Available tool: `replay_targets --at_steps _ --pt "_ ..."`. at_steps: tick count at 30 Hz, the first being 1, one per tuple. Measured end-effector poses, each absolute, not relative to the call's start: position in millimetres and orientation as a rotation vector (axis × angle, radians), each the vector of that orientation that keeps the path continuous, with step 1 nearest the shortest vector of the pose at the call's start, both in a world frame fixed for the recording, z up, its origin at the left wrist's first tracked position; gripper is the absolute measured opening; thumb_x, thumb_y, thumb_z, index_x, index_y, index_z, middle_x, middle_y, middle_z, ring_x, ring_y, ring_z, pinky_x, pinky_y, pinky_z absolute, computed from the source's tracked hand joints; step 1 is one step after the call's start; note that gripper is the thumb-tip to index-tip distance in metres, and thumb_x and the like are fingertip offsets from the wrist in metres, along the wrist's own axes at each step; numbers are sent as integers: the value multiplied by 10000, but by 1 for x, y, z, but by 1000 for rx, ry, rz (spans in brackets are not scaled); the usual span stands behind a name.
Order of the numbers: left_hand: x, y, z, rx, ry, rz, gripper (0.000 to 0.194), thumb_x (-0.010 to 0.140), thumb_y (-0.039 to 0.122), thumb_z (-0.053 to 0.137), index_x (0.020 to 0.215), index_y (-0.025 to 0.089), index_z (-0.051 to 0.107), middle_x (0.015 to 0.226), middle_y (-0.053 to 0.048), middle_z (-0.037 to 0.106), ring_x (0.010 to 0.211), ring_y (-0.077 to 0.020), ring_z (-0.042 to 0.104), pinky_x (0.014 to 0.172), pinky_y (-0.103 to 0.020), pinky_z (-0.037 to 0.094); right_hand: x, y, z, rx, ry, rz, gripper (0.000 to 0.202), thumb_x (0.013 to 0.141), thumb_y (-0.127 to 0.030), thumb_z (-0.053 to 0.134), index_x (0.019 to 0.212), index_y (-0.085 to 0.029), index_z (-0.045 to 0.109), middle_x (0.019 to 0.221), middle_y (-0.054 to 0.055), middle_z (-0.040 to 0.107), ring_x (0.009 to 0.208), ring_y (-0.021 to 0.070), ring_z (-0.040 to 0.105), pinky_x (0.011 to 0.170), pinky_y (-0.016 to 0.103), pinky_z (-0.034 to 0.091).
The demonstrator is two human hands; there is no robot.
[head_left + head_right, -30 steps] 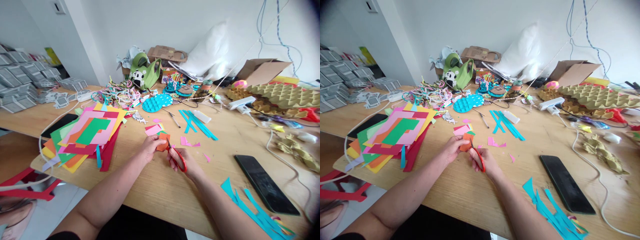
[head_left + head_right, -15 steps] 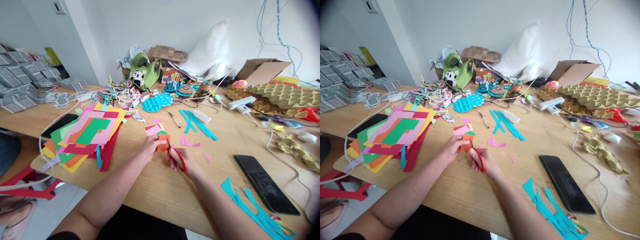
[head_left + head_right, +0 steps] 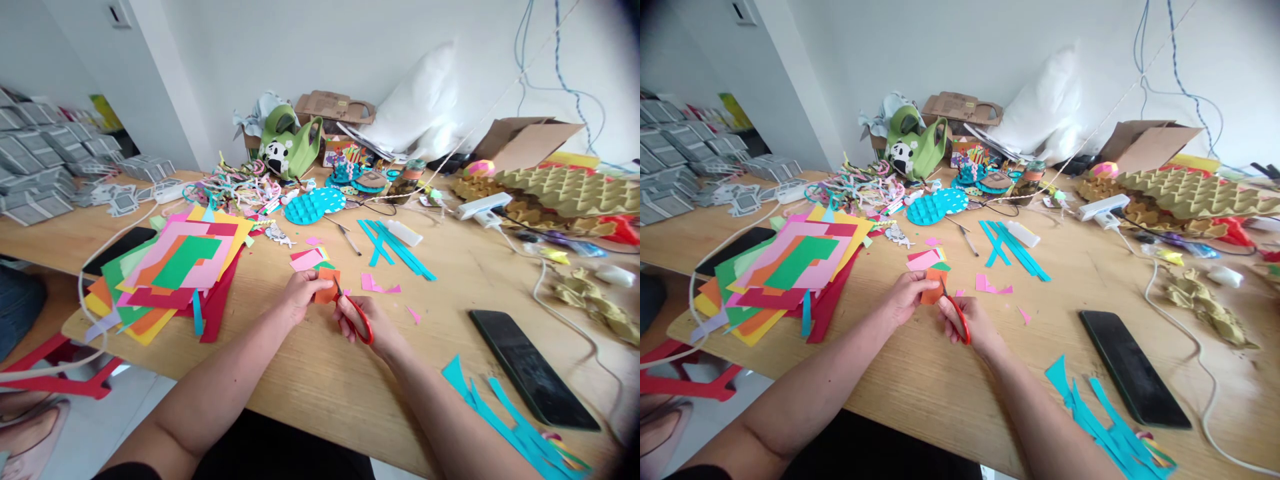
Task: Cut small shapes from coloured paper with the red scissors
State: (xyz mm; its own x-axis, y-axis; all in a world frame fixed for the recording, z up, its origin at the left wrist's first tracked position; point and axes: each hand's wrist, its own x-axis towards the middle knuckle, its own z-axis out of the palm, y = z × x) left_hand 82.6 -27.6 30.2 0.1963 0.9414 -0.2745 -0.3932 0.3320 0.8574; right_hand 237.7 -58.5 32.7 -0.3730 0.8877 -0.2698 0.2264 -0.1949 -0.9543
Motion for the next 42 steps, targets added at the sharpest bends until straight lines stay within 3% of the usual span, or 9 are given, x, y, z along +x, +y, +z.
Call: replay_targets --at_steps 25,42 --pt "83 -29 32 745 931 1050 247 518 252 777 692 105 681 657 -33 639 592 -113 531 608 -248 368 237 -59 33 -1303 -1487 1637 540 726 -686 571 643 -152 563 424 -12 535 328 84 454 347 199 278" --pt "83 -28 29 763 919 1059 256 523 254 773 706 98 685 662 -30 643 597 -110 533 618 -245 372 237 -59 32 -1269 -1509 1630 581 743 -722 519 650 -150 561 443 -2 549 347 85 474 366 202 303"
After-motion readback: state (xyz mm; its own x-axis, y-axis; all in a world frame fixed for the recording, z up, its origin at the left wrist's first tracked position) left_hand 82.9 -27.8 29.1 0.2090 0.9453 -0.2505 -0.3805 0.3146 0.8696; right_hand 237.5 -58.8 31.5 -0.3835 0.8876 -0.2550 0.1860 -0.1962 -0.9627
